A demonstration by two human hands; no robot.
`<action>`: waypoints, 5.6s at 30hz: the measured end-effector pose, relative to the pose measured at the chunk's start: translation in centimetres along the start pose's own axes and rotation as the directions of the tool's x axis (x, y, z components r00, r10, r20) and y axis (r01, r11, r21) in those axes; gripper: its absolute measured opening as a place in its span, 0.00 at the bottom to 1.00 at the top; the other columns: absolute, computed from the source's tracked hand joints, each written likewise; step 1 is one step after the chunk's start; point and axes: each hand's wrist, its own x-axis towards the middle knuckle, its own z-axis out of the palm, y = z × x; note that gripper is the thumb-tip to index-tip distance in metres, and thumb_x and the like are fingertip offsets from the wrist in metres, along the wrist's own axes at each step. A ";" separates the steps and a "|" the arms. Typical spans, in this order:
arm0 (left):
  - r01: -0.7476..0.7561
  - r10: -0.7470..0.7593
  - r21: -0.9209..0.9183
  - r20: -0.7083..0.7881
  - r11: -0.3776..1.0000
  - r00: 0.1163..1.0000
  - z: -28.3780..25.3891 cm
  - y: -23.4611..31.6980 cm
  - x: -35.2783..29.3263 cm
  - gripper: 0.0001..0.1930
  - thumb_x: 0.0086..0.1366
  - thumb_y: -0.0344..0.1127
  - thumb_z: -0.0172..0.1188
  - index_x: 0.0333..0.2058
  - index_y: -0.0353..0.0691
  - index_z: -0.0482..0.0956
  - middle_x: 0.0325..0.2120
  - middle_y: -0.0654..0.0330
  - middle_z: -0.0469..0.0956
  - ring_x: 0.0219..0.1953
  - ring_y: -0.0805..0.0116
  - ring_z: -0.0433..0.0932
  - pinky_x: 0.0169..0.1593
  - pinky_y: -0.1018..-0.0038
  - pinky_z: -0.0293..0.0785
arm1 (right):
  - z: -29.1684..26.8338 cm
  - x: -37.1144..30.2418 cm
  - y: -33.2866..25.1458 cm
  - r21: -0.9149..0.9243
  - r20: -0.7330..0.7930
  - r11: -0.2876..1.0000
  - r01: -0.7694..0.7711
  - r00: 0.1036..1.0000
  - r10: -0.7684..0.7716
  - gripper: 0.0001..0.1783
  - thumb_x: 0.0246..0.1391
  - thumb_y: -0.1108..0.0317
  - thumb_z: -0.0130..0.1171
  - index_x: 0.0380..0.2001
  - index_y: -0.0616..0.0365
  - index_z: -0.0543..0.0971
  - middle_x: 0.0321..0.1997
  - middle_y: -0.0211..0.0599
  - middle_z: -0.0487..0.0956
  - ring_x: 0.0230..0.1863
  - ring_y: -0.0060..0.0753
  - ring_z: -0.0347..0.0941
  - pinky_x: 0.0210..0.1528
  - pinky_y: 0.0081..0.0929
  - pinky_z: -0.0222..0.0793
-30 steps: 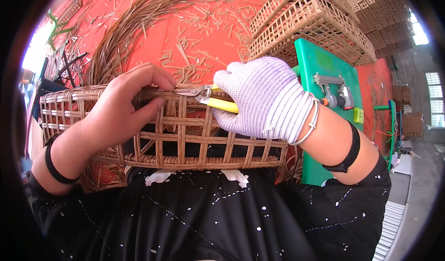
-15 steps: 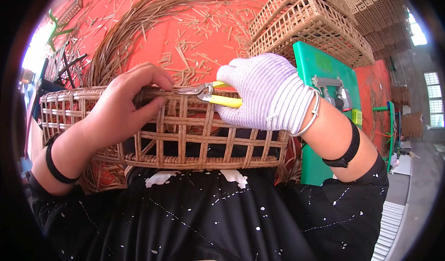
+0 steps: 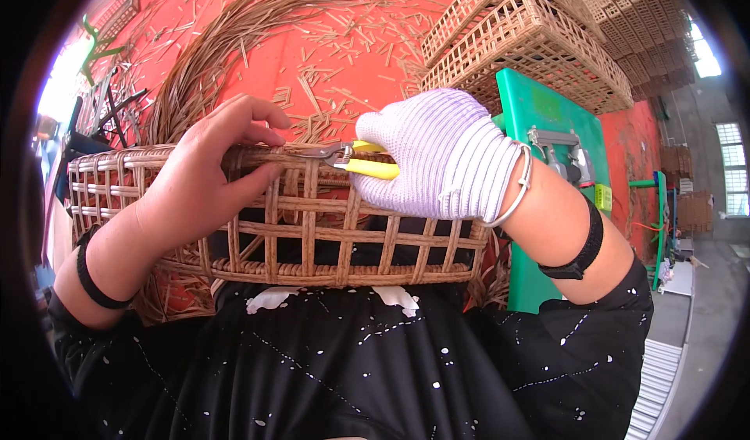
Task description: Weaving rattan strands into a wicker chair frame and securing them with a nail gun and pliers.
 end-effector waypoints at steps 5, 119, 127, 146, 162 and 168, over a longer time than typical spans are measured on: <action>0.019 -0.019 -0.002 0.023 1.000 1.000 -0.1 0.2 0.1 0.18 0.55 0.23 0.60 0.44 0.36 0.69 0.39 0.57 0.74 0.43 0.64 0.78 0.47 0.70 0.74 | -0.6 0.1 -1.1 -0.201 -0.016 0.979 -0.030 1.000 0.027 0.18 0.46 0.48 0.60 0.27 0.52 0.76 0.22 0.42 0.76 0.26 0.44 0.77 0.28 0.39 0.71; 0.145 -0.344 -0.327 -0.712 0.934 0.613 1.3 -17.9 -11.5 0.09 0.66 0.28 0.55 0.44 0.34 0.71 0.34 0.64 0.74 0.34 0.80 0.71 0.37 0.82 0.69 | 14.2 10.9 2.1 0.889 -0.394 0.404 0.216 0.811 0.433 0.17 0.64 0.62 0.47 0.48 0.61 0.76 0.42 0.36 0.80 0.43 0.33 0.76 0.47 0.31 0.71; -0.136 -0.203 -0.567 -0.494 0.812 0.845 -1.6 -18.3 -3.4 0.18 0.72 0.38 0.45 0.53 0.32 0.69 0.36 0.60 0.77 0.39 0.75 0.75 0.45 0.77 0.70 | 14.6 12.7 4.7 0.904 -0.299 0.413 0.112 0.856 0.421 0.17 0.64 0.61 0.47 0.48 0.60 0.76 0.42 0.36 0.81 0.43 0.32 0.76 0.48 0.31 0.70; 0.358 -0.391 -0.157 -0.408 0.920 0.825 -6.6 -33.2 15.7 0.26 0.66 0.54 0.43 0.25 0.38 0.81 0.20 0.58 0.76 0.28 0.63 0.76 0.38 0.68 0.70 | 17.6 28.8 16.0 0.971 -0.051 0.199 -0.132 0.701 0.712 0.22 0.65 0.55 0.40 0.35 0.61 0.77 0.21 0.35 0.80 0.23 0.27 0.76 0.30 0.26 0.70; 0.413 -0.513 -0.318 -0.377 0.853 0.771 2.1 -41.4 11.1 0.26 0.70 0.55 0.43 0.23 0.39 0.75 0.13 0.72 0.61 0.17 0.80 0.57 0.22 0.79 0.54 | 32.1 27.1 14.0 0.983 0.183 -0.128 -0.131 0.672 0.717 0.26 0.67 0.51 0.37 0.33 0.61 0.76 0.17 0.33 0.78 0.17 0.24 0.72 0.21 0.22 0.64; 0.537 -0.606 -0.295 -0.246 0.790 0.757 7.7 -44.5 2.8 0.27 0.71 0.52 0.43 0.23 0.35 0.75 0.15 0.64 0.68 0.19 0.73 0.66 0.28 0.74 0.64 | 40.3 23.5 12.9 0.911 0.381 -0.119 -0.395 0.698 0.606 0.25 0.66 0.51 0.42 0.35 0.64 0.76 0.23 0.39 0.81 0.24 0.31 0.78 0.29 0.27 0.74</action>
